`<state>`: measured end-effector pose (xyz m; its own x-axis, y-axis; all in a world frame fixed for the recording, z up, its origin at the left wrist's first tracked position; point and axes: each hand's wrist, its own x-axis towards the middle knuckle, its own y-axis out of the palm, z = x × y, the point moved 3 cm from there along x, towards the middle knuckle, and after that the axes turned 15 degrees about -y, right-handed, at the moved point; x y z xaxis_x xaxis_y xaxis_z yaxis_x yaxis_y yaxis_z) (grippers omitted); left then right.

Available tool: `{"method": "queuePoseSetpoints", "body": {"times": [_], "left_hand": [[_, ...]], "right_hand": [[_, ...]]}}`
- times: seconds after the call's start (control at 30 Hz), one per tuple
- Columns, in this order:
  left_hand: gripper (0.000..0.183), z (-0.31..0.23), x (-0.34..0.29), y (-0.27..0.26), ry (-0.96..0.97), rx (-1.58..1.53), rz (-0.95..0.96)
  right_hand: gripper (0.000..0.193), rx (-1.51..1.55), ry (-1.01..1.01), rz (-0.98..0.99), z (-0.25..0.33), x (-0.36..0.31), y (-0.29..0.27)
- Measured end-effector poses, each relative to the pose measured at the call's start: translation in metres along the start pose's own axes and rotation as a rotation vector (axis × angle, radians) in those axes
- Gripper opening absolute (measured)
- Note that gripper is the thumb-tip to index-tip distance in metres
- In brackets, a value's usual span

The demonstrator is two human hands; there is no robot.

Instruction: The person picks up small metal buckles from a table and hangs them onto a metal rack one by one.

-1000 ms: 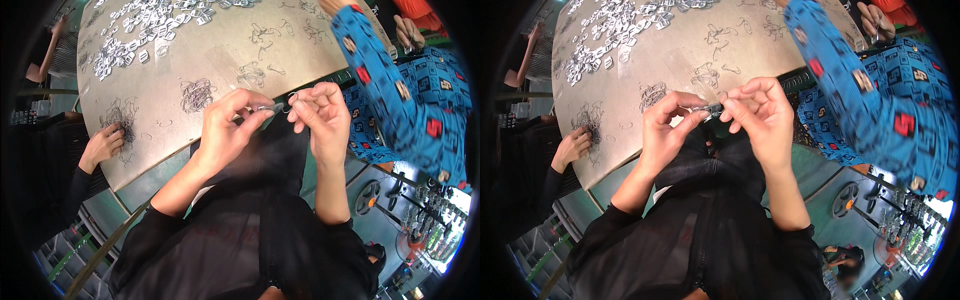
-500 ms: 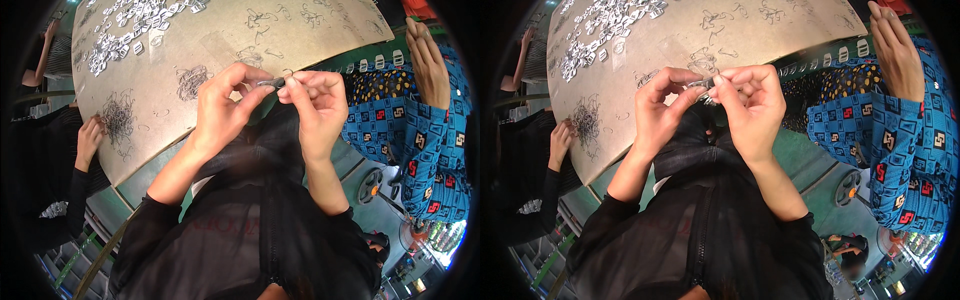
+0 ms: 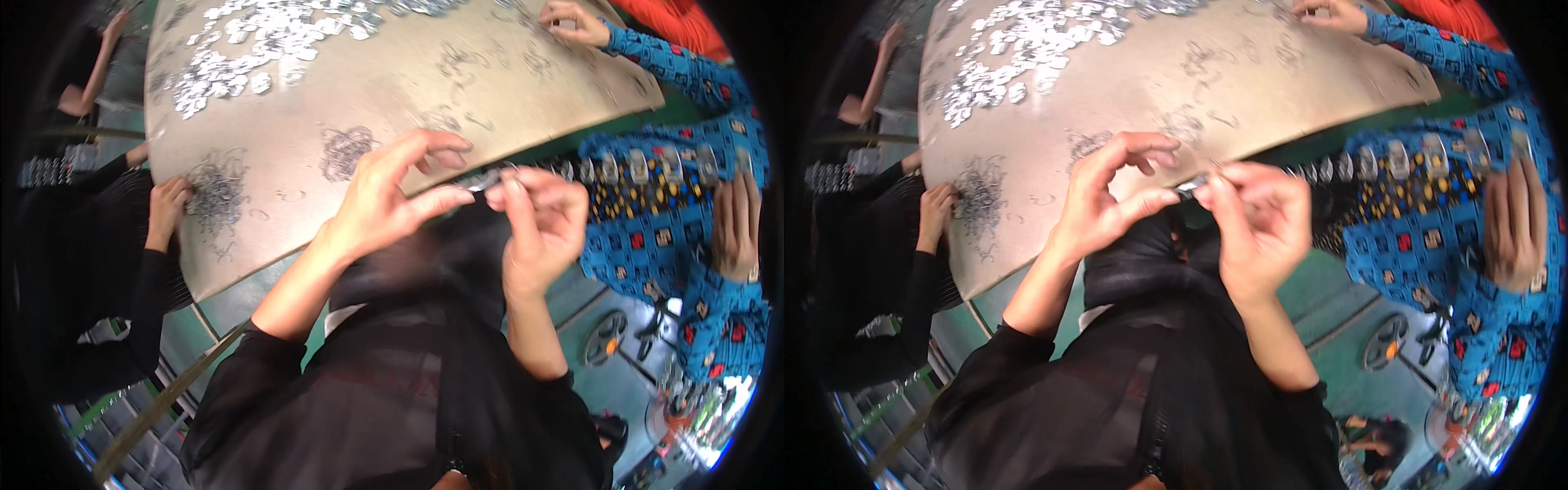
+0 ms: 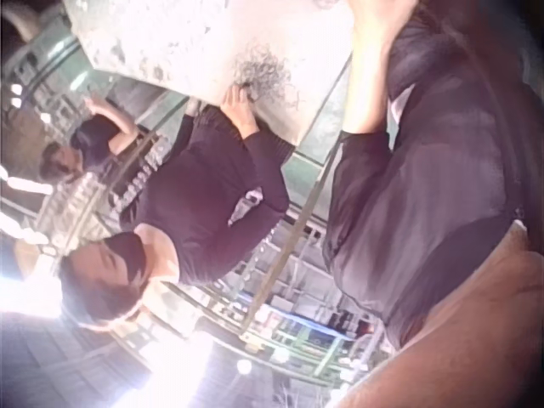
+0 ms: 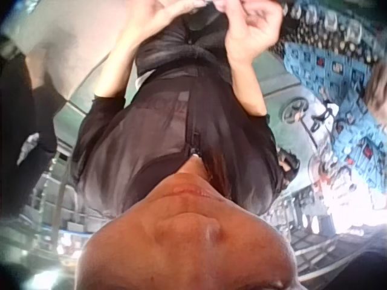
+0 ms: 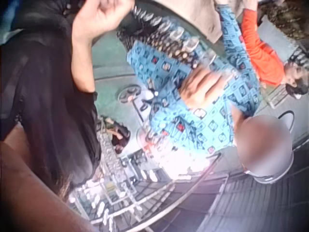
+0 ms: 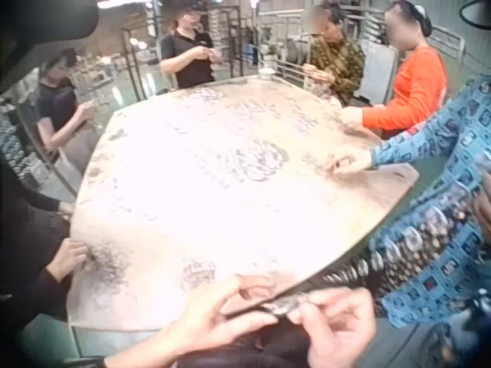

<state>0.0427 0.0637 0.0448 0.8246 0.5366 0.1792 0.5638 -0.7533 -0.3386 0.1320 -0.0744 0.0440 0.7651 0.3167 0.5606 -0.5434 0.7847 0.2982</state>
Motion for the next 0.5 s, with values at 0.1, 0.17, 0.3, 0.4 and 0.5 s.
{"method": "queuePoseSetpoints", "body": {"times": [0.1,0.17,0.3,0.4,0.5], "left_hand": [[0.025,0.060,0.033,-0.052,-0.234,0.092,-0.297],[0.023,0.109,0.052,-0.097,-0.351,0.280,-0.541],[0.023,0.170,0.065,-0.154,-0.326,0.672,-0.717],[0.024,0.177,0.084,-0.151,-0.216,0.692,-0.655],[0.029,0.173,0.104,-0.132,-0.202,0.838,-0.668]], "right_hand": [[0.023,0.004,-0.036,-0.021,0.006,0.001,-0.004],[0.024,0.003,-0.017,0.005,0.007,0.001,-0.001],[0.026,-0.004,0.003,0.040,0.003,-0.002,0.008],[0.026,-0.025,0.004,0.048,0.003,-0.002,0.008],[0.025,-0.034,0.008,0.035,0.004,0.000,0.003]]}}
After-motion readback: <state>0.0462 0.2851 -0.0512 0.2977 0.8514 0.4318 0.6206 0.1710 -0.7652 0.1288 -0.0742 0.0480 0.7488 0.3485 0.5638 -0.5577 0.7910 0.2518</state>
